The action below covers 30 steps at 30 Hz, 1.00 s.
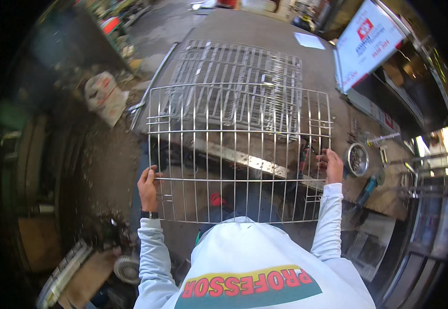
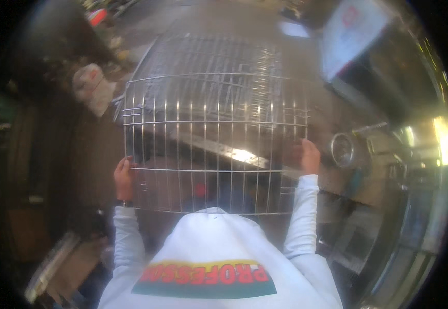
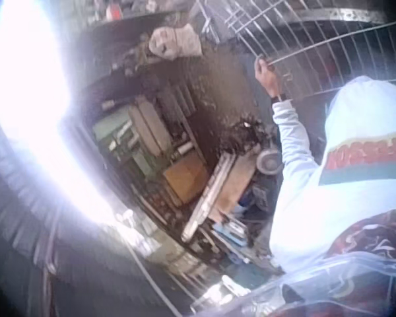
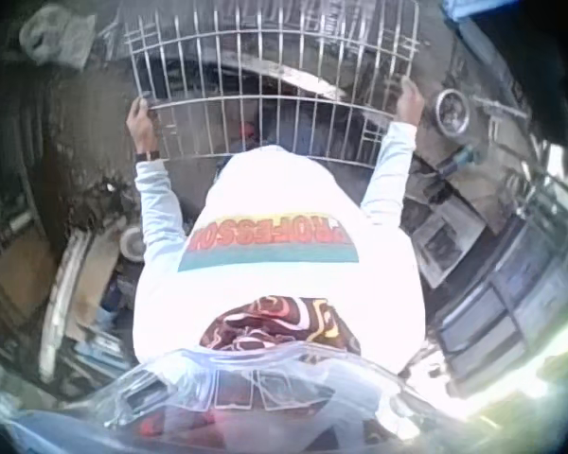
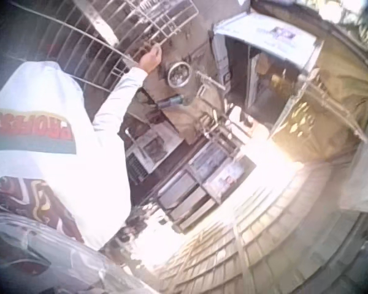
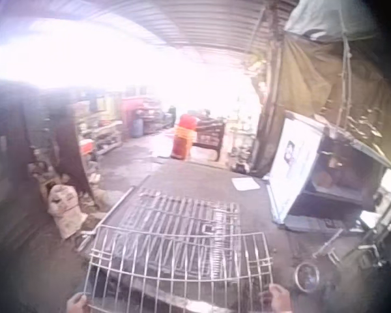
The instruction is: The person assembles a metal wire cage by hand, using pliers to bend and secure the wire frame. They repeatedly adjust and tighten sections of the cage, ensuring the structure is stable.
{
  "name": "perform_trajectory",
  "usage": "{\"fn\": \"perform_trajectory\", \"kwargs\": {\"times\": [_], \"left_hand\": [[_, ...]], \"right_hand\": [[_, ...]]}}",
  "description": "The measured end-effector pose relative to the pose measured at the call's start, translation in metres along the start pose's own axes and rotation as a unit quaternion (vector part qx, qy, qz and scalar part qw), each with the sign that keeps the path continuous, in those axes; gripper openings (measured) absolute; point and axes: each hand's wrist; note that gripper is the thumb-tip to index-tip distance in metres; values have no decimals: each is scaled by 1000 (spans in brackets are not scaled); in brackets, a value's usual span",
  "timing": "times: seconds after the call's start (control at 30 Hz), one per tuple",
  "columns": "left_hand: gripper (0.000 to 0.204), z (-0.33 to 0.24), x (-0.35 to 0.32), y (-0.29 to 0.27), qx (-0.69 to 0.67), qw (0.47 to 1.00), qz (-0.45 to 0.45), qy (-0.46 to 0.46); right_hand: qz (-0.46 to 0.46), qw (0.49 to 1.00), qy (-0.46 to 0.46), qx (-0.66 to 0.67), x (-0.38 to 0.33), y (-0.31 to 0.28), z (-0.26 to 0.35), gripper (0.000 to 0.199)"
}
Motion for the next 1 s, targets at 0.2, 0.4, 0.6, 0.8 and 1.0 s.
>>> {"fn": "perform_trajectory", "kwargs": {"times": [0.2, 0.4, 0.6, 0.8, 1.0], "left_hand": [[27, 0, 125, 45, -7, 1000, 16, -9], [28, -39, 238, 120, 55, 998, 27, 14], [33, -38, 345, 158, 38, 998, 49, 2], [31, -23, 414, 169, 61, 996, 66, -25], [33, -10, 450, 145, 249, 962, 110, 37]], "right_hand": [[31, 993, 74, 81, 48, 45, 44, 35], [46, 983, 111, 138, 155, 90, 86, 35], [27, 988, 121, 95, 239, 141, 102, 35], [9, 985, 145, 88, 283, 181, 104, 37], [8, 992, 127, 21, 295, 200, 79, 43]]}}
Point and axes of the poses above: each hand's wrist, its own x-axis towards the middle knuckle, its own y-axis out of the palm, z = x × y, and after that the axes turned 14 degrees about -x, right-handed
